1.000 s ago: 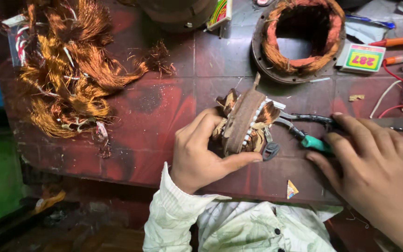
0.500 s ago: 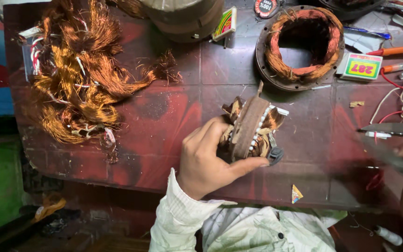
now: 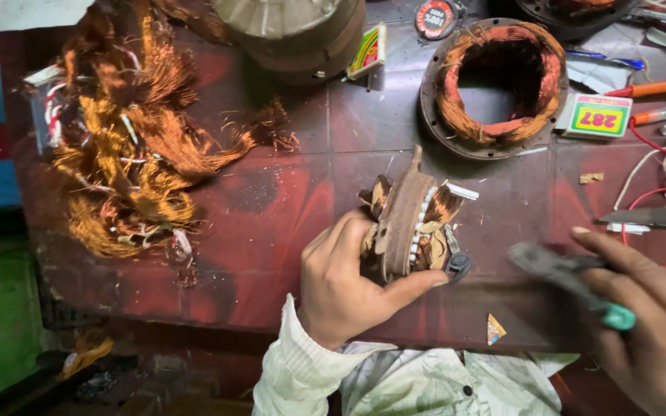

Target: The person holds a small motor stator and uses pliers to pull and cut copper wires from its slots. They repeatedly adjust the stator and use the pliers to extract wire segments, placing them on the workbench.

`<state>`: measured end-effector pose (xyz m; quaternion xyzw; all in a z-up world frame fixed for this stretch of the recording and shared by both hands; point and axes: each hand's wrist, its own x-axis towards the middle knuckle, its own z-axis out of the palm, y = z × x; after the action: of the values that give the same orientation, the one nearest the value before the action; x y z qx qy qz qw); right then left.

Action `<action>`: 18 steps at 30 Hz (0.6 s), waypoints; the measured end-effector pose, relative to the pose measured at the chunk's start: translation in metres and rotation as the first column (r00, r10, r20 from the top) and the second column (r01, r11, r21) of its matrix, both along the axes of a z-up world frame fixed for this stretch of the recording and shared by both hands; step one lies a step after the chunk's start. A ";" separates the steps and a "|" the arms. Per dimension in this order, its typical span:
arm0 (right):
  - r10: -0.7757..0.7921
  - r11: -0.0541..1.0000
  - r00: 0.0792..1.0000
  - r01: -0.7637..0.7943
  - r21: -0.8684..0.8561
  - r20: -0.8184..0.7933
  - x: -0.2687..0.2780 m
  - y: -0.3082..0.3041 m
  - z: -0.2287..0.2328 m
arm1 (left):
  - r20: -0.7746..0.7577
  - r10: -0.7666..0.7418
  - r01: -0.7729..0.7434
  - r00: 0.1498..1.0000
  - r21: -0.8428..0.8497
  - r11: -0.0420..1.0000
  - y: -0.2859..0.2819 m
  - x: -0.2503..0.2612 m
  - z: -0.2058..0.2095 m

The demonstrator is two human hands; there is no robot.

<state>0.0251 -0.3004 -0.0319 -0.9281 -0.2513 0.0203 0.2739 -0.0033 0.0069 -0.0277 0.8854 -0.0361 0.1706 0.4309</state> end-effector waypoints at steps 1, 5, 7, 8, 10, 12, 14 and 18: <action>0.030 0.999 0.999 -0.029 -0.031 0.031 0.000 0.006 0.004 | 0.007 -0.003 0.003 1.000 0.010 1.000 0.000 0.000 0.000; -0.046 0.957 0.973 0.108 -0.269 0.224 -0.005 0.035 0.008 | 0.007 -0.012 0.012 1.000 0.018 1.000 0.000 -0.001 -0.001; -0.045 0.944 0.952 0.140 -0.300 0.304 -0.004 0.046 0.007 | 0.003 -0.009 0.008 1.000 0.016 1.000 0.000 0.000 0.000; -0.038 0.930 0.945 0.152 -0.334 0.326 -0.004 0.049 0.007 | 0.001 -0.008 0.008 1.000 0.014 1.000 -0.001 0.000 0.000; -0.023 0.898 0.930 0.181 -0.402 0.367 -0.008 0.053 0.006 | 0.027 -0.014 0.013 1.000 0.016 1.000 -0.001 0.000 0.000; -0.028 0.902 0.924 0.188 -0.389 0.382 -0.011 0.053 0.005 | 0.043 -0.015 0.013 0.999 0.035 0.999 -0.002 -0.001 -0.001; -0.028 0.909 0.914 0.192 -0.371 0.406 -0.013 0.051 0.003 | 0.055 -0.004 0.000 0.998 0.072 0.997 -0.003 -0.001 -0.001; -0.022 0.913 0.881 0.210 -0.349 0.473 -0.018 0.046 -0.004 | 0.061 -0.021 0.017 0.998 0.066 0.998 -0.003 -0.001 -0.002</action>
<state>0.0074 -0.2544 -0.0360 -0.9556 -0.2423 -0.1668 0.0172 -0.0046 0.0035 -0.0298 0.8930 -0.0633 0.1927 0.4018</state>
